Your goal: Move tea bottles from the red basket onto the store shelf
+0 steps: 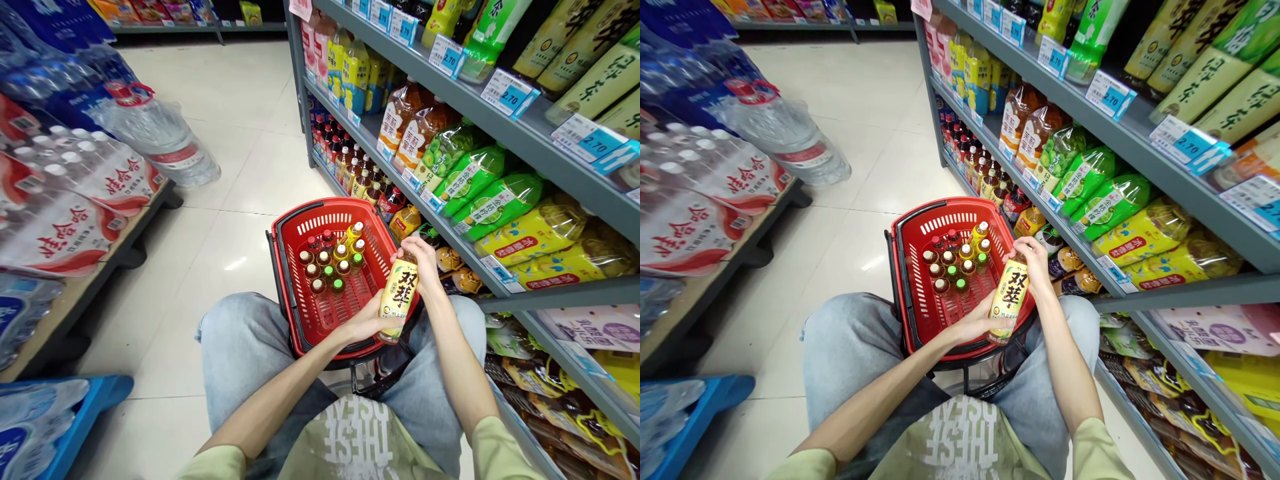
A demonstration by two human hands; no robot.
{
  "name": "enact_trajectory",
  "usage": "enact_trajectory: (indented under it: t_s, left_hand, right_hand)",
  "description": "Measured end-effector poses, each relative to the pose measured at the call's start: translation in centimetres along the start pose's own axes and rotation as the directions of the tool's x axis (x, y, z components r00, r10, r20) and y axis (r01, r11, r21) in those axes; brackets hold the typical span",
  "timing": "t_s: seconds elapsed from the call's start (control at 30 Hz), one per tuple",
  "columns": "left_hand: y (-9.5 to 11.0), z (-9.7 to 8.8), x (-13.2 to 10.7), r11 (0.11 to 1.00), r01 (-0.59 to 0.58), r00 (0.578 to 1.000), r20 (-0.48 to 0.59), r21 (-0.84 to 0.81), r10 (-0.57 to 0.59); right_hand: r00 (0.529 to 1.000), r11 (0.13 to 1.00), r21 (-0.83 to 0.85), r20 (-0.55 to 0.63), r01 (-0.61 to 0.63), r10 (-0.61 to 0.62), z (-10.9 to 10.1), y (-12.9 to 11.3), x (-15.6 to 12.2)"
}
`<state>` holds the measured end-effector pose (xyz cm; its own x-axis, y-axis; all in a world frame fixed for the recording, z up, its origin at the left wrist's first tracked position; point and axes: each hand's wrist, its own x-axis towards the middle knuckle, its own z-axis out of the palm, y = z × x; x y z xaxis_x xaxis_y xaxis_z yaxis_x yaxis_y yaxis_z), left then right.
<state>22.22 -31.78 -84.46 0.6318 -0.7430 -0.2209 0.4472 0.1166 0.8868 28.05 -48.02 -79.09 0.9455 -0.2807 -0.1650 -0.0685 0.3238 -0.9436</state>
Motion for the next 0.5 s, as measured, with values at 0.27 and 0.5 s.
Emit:
enact_trajectory:
  t_s: [0.27, 0.5]
  left_hand:
    - [-1.1, -0.2, 0.4, 0.998, -0.059, 0.998, -0.006, 0.027, 0.059]
    - [-1.5, -0.3, 0.7, 0.996, -0.082, 0.996, -0.023, 0.041, 0.083]
  right_hand:
    - [1.0, 1.0, 0.011, -0.009, -0.001, 0.001, 0.0, 0.0, 0.0]
    - [1.0, 1.0, -0.005, -0.004, 0.019, -0.019, -0.1, 0.2, 0.0]
